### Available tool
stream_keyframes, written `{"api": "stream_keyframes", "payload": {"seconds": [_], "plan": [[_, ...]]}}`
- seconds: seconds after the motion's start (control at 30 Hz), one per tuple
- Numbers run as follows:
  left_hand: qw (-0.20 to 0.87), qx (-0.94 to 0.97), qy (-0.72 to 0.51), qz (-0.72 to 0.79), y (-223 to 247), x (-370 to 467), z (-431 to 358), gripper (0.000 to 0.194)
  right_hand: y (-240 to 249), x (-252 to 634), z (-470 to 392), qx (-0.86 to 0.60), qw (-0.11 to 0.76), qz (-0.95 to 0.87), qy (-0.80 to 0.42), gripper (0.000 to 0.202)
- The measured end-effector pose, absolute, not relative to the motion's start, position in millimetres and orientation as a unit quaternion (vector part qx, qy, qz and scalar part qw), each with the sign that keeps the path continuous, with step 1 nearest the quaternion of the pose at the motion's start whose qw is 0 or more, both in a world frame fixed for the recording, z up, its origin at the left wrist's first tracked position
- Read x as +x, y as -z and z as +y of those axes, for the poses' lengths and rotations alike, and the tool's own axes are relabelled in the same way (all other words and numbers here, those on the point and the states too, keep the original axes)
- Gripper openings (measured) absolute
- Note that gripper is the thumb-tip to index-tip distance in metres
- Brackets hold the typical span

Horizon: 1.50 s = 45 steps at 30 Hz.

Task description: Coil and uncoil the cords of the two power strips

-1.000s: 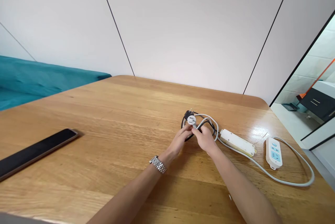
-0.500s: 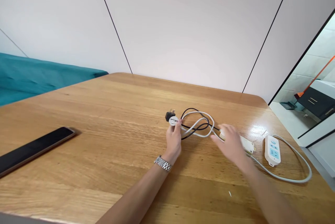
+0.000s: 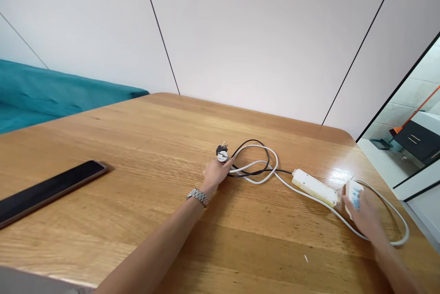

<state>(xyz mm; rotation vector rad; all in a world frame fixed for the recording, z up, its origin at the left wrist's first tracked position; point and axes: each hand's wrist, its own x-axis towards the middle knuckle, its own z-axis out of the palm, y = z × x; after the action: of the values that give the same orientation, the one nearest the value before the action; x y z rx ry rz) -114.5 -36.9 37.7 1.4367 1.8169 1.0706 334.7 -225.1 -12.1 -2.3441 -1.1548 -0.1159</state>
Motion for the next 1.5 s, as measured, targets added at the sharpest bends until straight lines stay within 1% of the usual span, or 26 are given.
{"api": "stream_keyframes", "payload": {"seconds": [0.07,0.13,0.2,0.23,0.3,0.33,0.4,0.47,0.53,0.57,0.63,0.7,0.73,0.77,0.83,0.97,1.03,1.1,1.17,1.23,1.3,1.4,1.5], "plan": [[0.228,0.554,-0.352,0.719,-36,-118,-33,0.043,15,310,-213,-0.838,0.274,-0.472,0.019,0.083],[0.167,0.572,-0.292,0.748,-36,-122,-30,0.041,15,288,-203,-0.804,0.291,-0.518,-0.004,0.077],[0.157,0.569,-0.277,0.758,-38,-128,-28,0.046,15,272,-196,-0.779,0.298,-0.551,0.009,0.068],[0.166,0.561,-0.293,0.756,-41,-131,-28,0.054,15,266,-193,-0.774,0.293,-0.561,0.021,0.065],[0.177,0.537,-0.366,0.739,-50,-136,-30,0.071,14,253,-188,-0.778,0.276,-0.563,0.046,0.061],[0.170,0.529,-0.413,0.722,-55,-137,-34,0.074,14,247,-186,-0.781,0.269,-0.560,0.055,0.060],[0.136,0.545,-0.490,0.666,-64,-132,-47,0.068,13,232,-181,-0.781,0.268,-0.560,0.064,0.058],[0.113,0.629,-0.504,0.581,-68,-116,-67,0.053,11,215,-175,-0.775,0.282,-0.562,0.062,0.056],[0.127,0.757,-0.438,0.467,-64,-90,-89,0.050,8,197,-168,-0.762,0.312,-0.565,0.050,0.054],[0.138,0.816,-0.378,0.414,-60,-75,-100,0.057,5,188,-165,-0.750,0.333,-0.570,0.036,0.054],[0.132,0.888,-0.277,0.343,-49,-44,-118,0.079,0,174,-160,-0.710,0.378,-0.593,-0.022,0.054],[0.109,0.918,-0.222,0.310,-38,-15,-130,0.096,-4,165,-159,-0.660,0.425,-0.609,-0.109,0.056],[0.094,0.925,-0.210,0.301,-34,-3,-133,0.101,-5,164,-160,-0.638,0.447,-0.610,-0.143,0.056],[0.078,0.931,-0.203,0.294,-31,7,-136,0.101,-6,164,-162,-0.625,0.467,-0.605,-0.159,0.054],[0.046,0.936,-0.193,0.290,-27,22,-137,0.092,-8,168,-168,-0.622,0.501,-0.586,-0.139,0.049],[0.002,0.934,-0.159,0.319,-24,29,-125,0.048,-13,186,-181,-0.611,0.542,-0.576,-0.027,0.037],[-0.010,0.931,-0.147,0.335,-26,26,-112,0.035,-14,194,-185,-0.591,0.544,-0.595,0.023,0.030],[-0.013,0.928,-0.128,0.350,-32,22,-94,0.035,-14,198,-187,-0.576,0.538,-0.614,0.047,0.024],[0.002,0.934,-0.086,0.346,-41,17,-71,0.042,-13,197,-187,-0.564,0.535,-0.628,0.036,0.022],[0.027,0.951,-0.029,0.306,-51,9,-47,0.052,-11,192,-185,-0.554,0.529,-0.643,0.014,0.021],[0.039,0.968,0.009,0.247,-56,1,-25,0.056,-10,186,-184,-0.548,0.523,-0.653,-0.006,0.020],[0.022,0.978,-0.008,0.210,-54,-9,2,0.054,-10,180,-182,-0.540,0.514,-0.665,-0.029,0.021],[-0.020,0.963,-0.051,0.262,-47,-11,25,0.050,-11,180,-182,-0.539,0.509,-0.670,-0.043,0.021]]}}
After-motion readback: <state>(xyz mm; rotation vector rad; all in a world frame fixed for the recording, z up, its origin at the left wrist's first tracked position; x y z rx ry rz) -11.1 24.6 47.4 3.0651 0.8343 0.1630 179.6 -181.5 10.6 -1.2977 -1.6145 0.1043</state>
